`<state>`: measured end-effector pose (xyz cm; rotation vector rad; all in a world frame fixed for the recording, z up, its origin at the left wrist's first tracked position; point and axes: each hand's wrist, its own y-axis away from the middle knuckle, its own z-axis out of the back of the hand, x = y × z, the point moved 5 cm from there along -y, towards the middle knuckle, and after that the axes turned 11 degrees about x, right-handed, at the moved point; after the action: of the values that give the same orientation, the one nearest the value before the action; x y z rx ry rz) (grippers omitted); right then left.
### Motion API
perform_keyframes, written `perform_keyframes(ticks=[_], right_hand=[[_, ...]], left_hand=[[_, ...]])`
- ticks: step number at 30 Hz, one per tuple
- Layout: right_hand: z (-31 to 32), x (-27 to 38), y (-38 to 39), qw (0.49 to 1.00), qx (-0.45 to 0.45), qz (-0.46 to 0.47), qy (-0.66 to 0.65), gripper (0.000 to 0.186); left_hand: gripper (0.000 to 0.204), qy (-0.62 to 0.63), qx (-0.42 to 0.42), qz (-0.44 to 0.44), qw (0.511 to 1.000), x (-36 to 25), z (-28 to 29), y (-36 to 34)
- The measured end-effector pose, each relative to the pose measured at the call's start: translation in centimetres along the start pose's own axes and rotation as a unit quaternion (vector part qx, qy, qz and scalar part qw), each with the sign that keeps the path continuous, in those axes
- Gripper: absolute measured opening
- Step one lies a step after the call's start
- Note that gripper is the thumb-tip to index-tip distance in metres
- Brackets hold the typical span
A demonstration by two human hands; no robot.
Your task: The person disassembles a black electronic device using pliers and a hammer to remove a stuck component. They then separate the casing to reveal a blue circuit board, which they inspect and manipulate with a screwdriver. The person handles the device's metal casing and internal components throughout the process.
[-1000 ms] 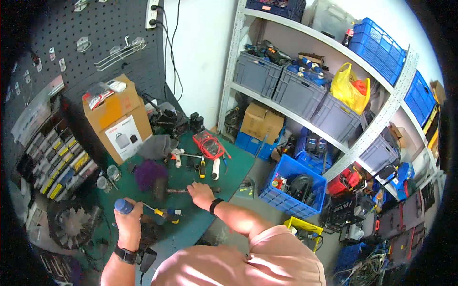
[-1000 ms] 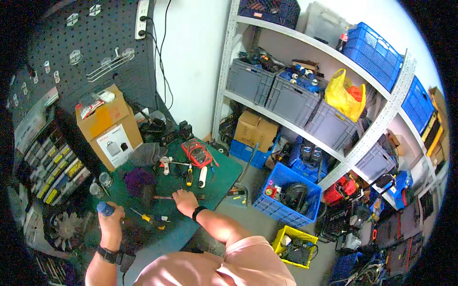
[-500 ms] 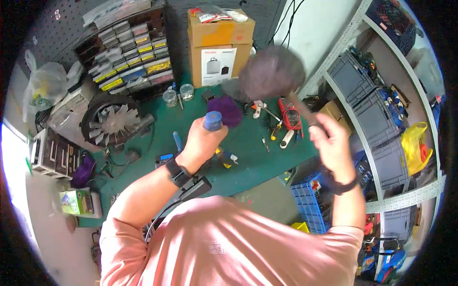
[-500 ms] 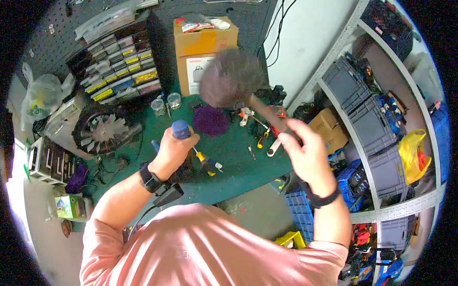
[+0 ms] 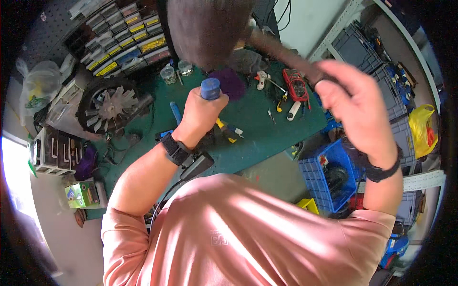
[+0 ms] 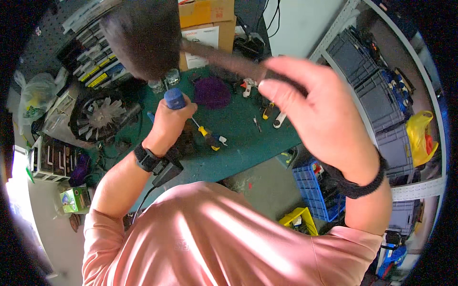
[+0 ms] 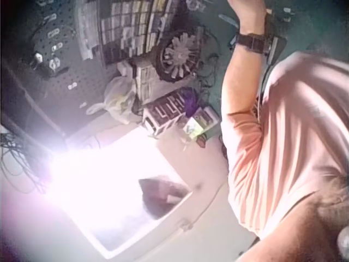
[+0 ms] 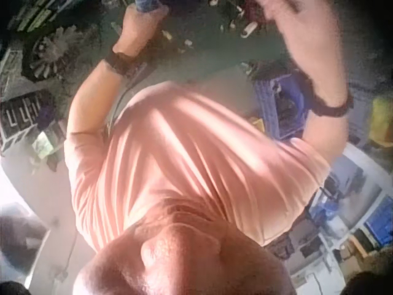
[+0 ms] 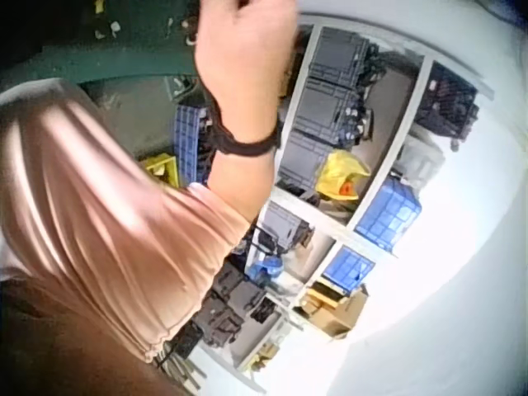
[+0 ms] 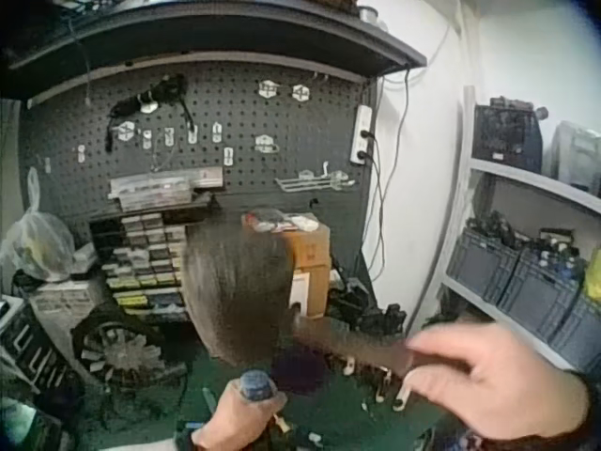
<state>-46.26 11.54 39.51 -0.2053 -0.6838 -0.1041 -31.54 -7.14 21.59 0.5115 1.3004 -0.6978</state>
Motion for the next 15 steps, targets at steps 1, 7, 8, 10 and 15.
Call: perform_keyframes(ticks=[1,7,8,10,15], right_hand=[[0.7,0.4,0.2,1.000,-0.017,0.016,0.004,0.033],[1.0,0.3,0.9,0.998,-0.029,0.014,0.047,0.036],[0.3,-0.1,1.0,0.997,-0.013,0.009,0.069,0.034],[-1.3,-1.7,1.5,0.997,0.038,-0.023,0.062,0.031],[1.3,-0.7,2.0,0.998,-0.031,0.004,0.050,0.032]], left_hand=[[0.012,-0.006,0.000,0.005,1.000,0.1,0.0,0.1],[0.012,-0.005,0.011,0.005,1.000,0.1,-1.0,0.0],[0.012,-0.001,0.008,0.002,1.000,0.1,-1.0,0.1],[0.012,-0.001,0.008,-0.005,1.000,0.1,-1.2,-0.2],[0.014,0.015,0.002,-0.001,1.000,0.3,-1.6,-0.4]])
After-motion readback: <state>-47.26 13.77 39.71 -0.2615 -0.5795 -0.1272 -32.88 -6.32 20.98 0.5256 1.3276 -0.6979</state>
